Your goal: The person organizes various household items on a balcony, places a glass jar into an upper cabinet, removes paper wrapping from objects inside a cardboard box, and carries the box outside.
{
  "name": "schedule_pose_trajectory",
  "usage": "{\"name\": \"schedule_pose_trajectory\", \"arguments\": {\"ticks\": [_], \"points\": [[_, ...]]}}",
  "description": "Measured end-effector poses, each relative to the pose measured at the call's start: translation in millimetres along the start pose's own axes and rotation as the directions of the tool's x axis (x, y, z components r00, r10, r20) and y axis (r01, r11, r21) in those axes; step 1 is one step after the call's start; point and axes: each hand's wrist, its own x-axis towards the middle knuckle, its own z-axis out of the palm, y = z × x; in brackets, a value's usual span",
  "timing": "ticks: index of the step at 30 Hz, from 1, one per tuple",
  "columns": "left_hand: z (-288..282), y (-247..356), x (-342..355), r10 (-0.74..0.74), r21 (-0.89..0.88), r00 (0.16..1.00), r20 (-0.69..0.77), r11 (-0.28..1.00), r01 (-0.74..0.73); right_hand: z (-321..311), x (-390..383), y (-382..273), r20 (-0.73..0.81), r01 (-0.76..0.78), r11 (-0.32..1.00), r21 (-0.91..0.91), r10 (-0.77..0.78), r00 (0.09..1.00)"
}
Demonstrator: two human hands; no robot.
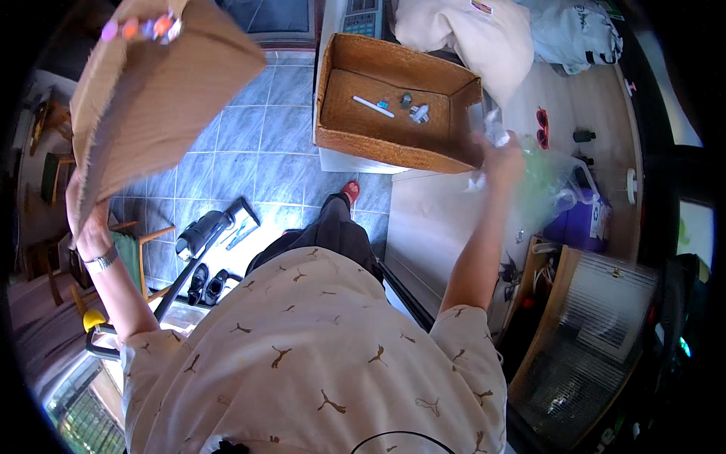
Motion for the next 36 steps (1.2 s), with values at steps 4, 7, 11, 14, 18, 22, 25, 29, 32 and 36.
{"name": "schedule_pose_trajectory", "arguments": {"ticks": [4,7,11,14,18,22,25,29,32,36], "points": [[-71,-18,-20,-0.122,-0.178,0.982,-0.141,0.979,0.096,-48,5,-27,-0.209,0.073,0.997,-0.033,-0.078,0.975],[-109,-38,-55,-0.178,-0.214,0.976,-0.122,0.965,0.15,-58,8,-63,-0.279,0.214,0.968,0.13,-0.171,0.945],[-147,-90,-115,-0.103,-0.176,0.936,-0.338,0.983,0.045,-70,-18,-138,0.047,0.034,0.32,0.947,-0.243,0.969],[-125,-122,-148,-0.074,-0.202,0.914,-0.4,0.979,-0.009,-64,-52,-203,0.191,-0.086,0.272,0.959,-0.388,0.902],[-119,-162,-170,0.002,-0.203,0.795,-0.607,0.966,-0.158,-16,-83,-281,0.225,-0.195,0.115,0.974,-0.576,0.786],[-75,-145,-169,-0.097,-0.369,0.698,-0.709,0.895,-0.251,-23,-95,-397,0.19,-0.265,0.057,0.963,-0.84,0.509],[-62,-144,-172,-0.122,-0.422,0.642,-0.757,0.841,-0.338,-7,-126,-464,0.064,-0.197,0.018,0.98,-0.972,0.228],[-39,-152,-177,-0.165,-0.435,0.518,-0.839,0.775,-0.458,-14,-163,-544,0.039,-0.273,0.044,0.961,-0.999,-0.023],[-10,-164,-177,-0.202,-0.402,0.393,-0.897,0.74,-0.539,-15,-175,-573,-0.056,-0.399,0.131,0.908,-0.904,-0.425],[44,-190,-156,-0.172,-0.247,0.178,-0.969,0.635,-0.732,12,-189,-595,-0.219,-0.294,-0.022,0.956,-0.72,-0.659]]}}
